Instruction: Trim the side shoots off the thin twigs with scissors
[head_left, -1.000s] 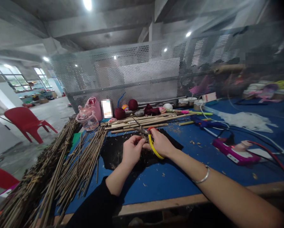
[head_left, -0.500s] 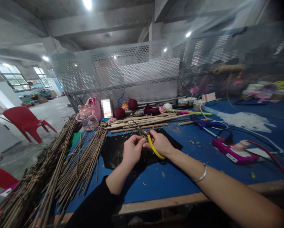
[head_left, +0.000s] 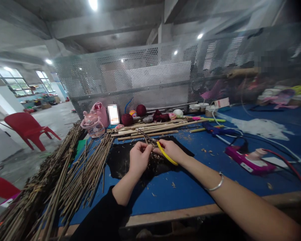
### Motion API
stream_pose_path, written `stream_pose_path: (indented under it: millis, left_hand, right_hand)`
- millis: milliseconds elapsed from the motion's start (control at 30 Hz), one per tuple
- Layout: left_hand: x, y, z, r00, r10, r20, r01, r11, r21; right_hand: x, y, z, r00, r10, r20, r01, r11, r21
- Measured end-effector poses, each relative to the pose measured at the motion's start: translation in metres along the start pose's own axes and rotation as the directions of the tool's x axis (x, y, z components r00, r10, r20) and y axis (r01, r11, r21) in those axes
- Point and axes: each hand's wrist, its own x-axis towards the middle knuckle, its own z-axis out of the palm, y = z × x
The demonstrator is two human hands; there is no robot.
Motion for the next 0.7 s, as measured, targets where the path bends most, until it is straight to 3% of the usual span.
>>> stream_pose_path:
  millis: [100, 400, 700]
  left_hand:
    - [0.000, -0.002, 0.001, 1.000, -0.002, 0.013, 0.002, 1.000, 0.014]
    - [-0.002, -0.004, 0.006, 0.996, 0.016, 0.091, -0.015, 1.000, -0.016]
    - [-0.005, 0.007, 0.004, 0.998, 0.047, 0.050, -0.046, 0.999, -0.017]
  right_hand:
    - [-0.001, -0.002, -0.003, 1.000, -0.016, 0.024, 0.017, 0.998, -0.056]
    - [-0.003, -0.011, 0.001, 0.997, -0.076, -0.012, 0.076, 0.996, 0.036]
    - [-0.003, -0.007, 0.005, 0.999, -0.038, -0.014, 0.038, 0.999, 0.034]
